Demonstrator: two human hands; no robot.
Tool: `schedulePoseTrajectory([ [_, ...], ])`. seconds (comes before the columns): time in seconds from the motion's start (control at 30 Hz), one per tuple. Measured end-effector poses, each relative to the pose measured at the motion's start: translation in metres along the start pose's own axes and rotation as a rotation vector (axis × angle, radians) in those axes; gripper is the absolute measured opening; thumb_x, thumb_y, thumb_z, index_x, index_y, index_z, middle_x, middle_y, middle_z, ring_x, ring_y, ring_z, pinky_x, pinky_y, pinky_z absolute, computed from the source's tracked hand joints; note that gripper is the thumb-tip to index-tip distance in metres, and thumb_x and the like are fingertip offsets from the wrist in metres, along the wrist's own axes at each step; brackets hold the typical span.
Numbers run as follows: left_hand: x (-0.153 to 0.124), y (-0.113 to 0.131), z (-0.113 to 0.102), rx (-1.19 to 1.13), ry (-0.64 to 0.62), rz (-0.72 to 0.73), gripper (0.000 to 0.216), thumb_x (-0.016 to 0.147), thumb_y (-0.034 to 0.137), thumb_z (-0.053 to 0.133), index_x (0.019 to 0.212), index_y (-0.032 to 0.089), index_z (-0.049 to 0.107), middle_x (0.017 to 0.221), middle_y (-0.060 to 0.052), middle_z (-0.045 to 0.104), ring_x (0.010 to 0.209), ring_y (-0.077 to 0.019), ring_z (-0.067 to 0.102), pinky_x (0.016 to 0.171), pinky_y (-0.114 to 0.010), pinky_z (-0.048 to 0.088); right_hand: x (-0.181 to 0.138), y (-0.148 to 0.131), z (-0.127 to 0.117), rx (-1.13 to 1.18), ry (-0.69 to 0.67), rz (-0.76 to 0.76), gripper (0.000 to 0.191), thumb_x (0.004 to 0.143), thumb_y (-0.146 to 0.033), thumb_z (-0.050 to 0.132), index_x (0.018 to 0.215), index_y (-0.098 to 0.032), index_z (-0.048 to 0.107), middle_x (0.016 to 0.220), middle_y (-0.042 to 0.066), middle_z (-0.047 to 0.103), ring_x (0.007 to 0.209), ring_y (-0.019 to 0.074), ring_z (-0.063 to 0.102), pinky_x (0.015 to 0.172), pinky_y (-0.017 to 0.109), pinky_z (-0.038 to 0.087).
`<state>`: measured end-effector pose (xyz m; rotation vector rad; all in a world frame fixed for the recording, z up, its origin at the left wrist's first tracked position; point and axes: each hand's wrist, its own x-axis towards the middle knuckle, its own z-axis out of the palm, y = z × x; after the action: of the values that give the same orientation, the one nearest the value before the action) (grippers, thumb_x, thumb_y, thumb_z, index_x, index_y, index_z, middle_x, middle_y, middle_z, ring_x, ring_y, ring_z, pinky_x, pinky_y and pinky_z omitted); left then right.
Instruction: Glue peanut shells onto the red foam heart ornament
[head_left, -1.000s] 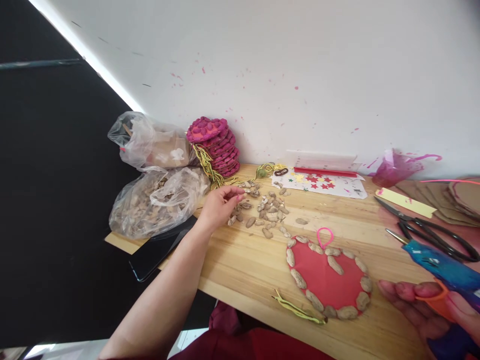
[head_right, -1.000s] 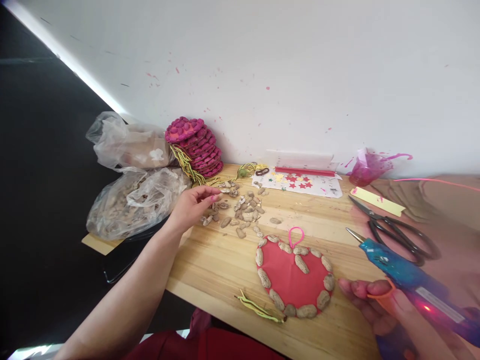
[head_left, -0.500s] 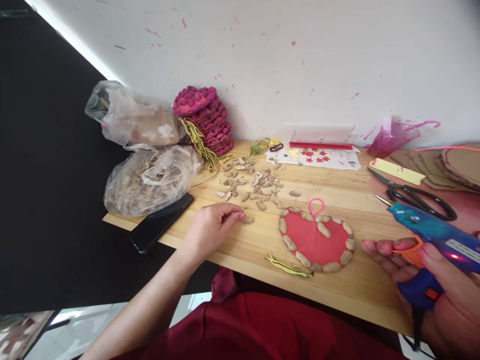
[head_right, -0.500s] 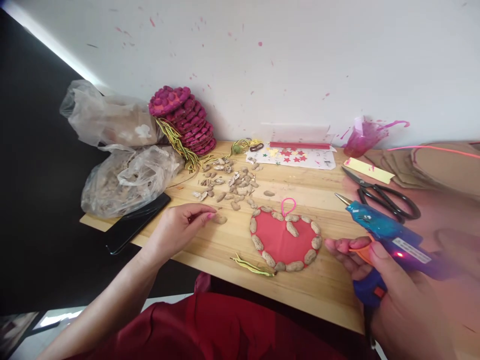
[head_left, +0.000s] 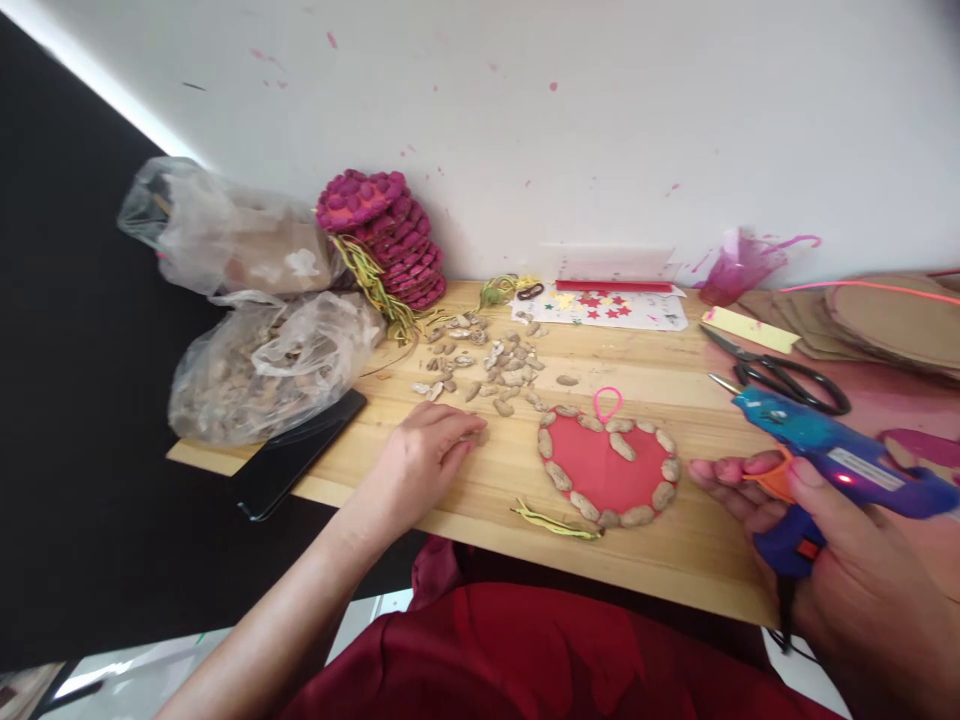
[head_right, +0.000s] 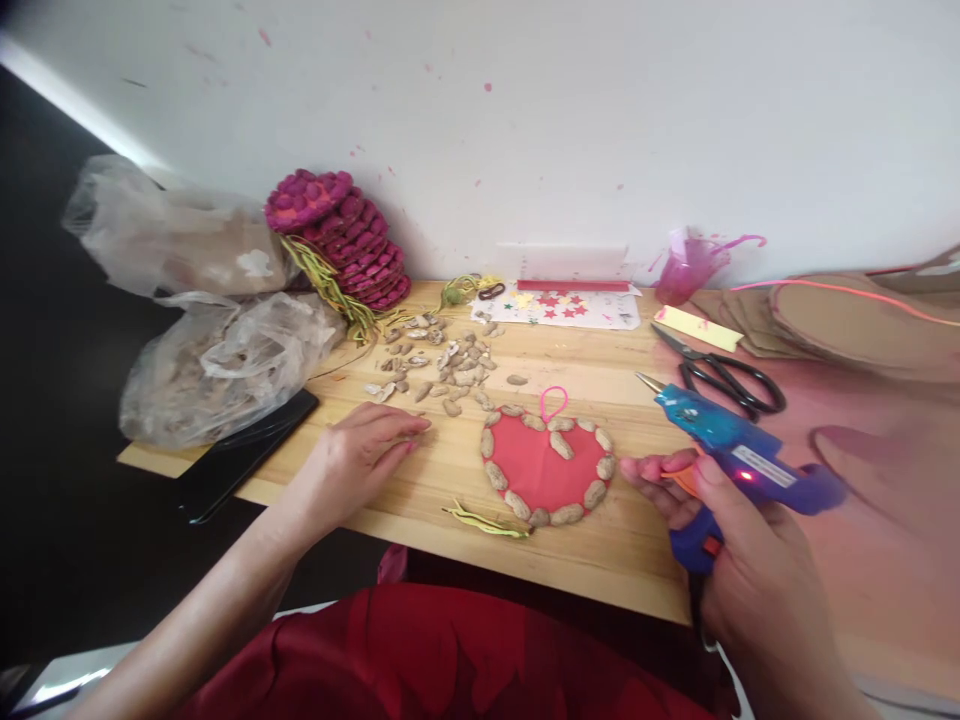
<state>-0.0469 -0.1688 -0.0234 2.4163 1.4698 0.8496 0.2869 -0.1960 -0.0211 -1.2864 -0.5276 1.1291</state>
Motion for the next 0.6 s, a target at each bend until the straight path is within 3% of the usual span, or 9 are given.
schedulePoseTrajectory([
  [0.17, 0.001, 0.001, 0.003, -0.012, 0.003, -0.098, 0.022, 0.088, 0.013, 0.06, 0.105, 0.019, 0.072, 0.098, -0.005, 0.072, 0.086, -0.0177, 0.069, 0.079, -0.03, 0.056, -0.001, 0.002, 0.001, 0.004, -0.033, -0.038, 0.026, 0.064, -0.045, 0.085, 0.07, -0.023, 0.073, 0.069, 0.001, 0.071, 0.072, 0.0208, 0.074, 0.072, 0.028, 0.065],
  [0.3, 0.013, 0.021, 0.002, -0.108, -0.018, -0.18, 0.02, 0.086, 0.014, 0.063, 0.104, 0.021, 0.07, 0.092, -0.002, 0.072, 0.073, -0.0124, 0.066, 0.07, -0.025, 0.055, -0.002, 0.001, 0.0, 0.016, -0.062, -0.052, 0.023, 0.068, -0.044, 0.082, 0.07, -0.022, 0.074, 0.07, 0.001, 0.07, 0.075, 0.0216, 0.073, 0.08, 0.034, 0.064],
  [0.47, 0.042, 0.059, 0.022, -0.23, -0.098, -0.086, 0.024, 0.084, 0.008, 0.062, 0.103, 0.022, 0.069, 0.092, 0.0, 0.07, 0.075, -0.0109, 0.065, 0.071, -0.023, 0.052, -0.002, 0.001, -0.002, 0.06, -0.098, -0.046, 0.02, 0.073, -0.042, 0.079, 0.072, -0.023, 0.073, 0.073, 0.001, 0.069, 0.085, 0.0247, 0.072, 0.089, 0.041, 0.06],
  [0.6, 0.061, 0.075, 0.043, -0.242, -0.147, -0.052, 0.024, 0.083, 0.006, 0.06, 0.1, 0.02, 0.068, 0.09, -0.001, 0.069, 0.079, -0.0134, 0.064, 0.073, -0.026, 0.051, -0.003, 0.003, -0.004, 0.084, -0.115, -0.041, 0.018, 0.075, -0.04, 0.079, 0.075, -0.023, 0.074, 0.075, 0.001, 0.068, 0.086, 0.025, 0.072, 0.092, 0.043, 0.058],
])
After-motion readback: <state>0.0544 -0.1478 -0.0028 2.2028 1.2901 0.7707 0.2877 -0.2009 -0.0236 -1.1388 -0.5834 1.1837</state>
